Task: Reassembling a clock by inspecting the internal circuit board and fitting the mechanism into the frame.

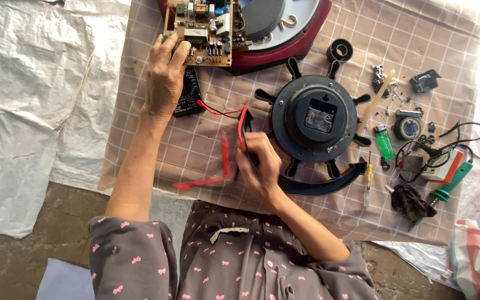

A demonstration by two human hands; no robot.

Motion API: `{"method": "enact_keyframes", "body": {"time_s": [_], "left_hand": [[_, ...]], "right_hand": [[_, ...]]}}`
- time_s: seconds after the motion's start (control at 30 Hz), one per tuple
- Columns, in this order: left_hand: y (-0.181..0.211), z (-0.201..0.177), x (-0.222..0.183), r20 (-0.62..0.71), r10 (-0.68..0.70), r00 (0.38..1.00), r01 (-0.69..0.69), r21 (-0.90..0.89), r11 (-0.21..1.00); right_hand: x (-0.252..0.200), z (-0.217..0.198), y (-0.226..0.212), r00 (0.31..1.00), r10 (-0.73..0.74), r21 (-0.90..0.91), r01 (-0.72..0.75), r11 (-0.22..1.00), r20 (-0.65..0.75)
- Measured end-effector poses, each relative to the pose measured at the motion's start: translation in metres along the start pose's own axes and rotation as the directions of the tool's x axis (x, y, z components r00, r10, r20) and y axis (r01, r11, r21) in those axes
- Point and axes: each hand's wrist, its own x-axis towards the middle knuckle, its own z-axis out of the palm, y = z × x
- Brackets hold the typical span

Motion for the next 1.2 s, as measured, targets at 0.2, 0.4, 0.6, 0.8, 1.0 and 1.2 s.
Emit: {"method": "enact_keyframes", "body": {"time_s": [0.2,0.4,0.6,0.8,1.0,1.2], "left_hand": [[0.004,-0.014,-0.006,0.31,-0.022,0.95,0.055,-0.099,0.994],[0.013,-0.034,0.008,0.517,-0.063,0.853,0.089,-0.025,0.996],[0.07,-0.078,0.028,0.369,-0.143,0.918,0.142,0.031,0.989],[0.164,-0.105,-0.04,0.619,-0.274,0.736,0.627,-0.47,0.621],[0.206,-0.1,-0.078,0.893,-0.185,0.41,0.883,-0.439,-0.164],[0.193,-0.132,-0.062,0.824,-0.369,0.43,0.892,-0.451,0.033]], "right_hand": [[-0.055,-0.035,0.003,0.943,0.33,0.201,-0.333,0.921,0.05],[-0.074,-0.049,0.019,0.866,0.5,0.523,-0.43,0.736,0.008],[-0.069,-0.058,0.002,0.886,0.46,0.497,-0.427,0.755,0.063],[-0.08,-0.049,0.025,0.86,0.508,0.716,-0.321,0.62,-0.054],[-0.069,-0.045,0.006,0.876,0.482,0.683,-0.363,0.634,0.018],[-0.089,-0.064,0.013,0.85,0.527,0.531,-0.451,0.718,0.008]]}}
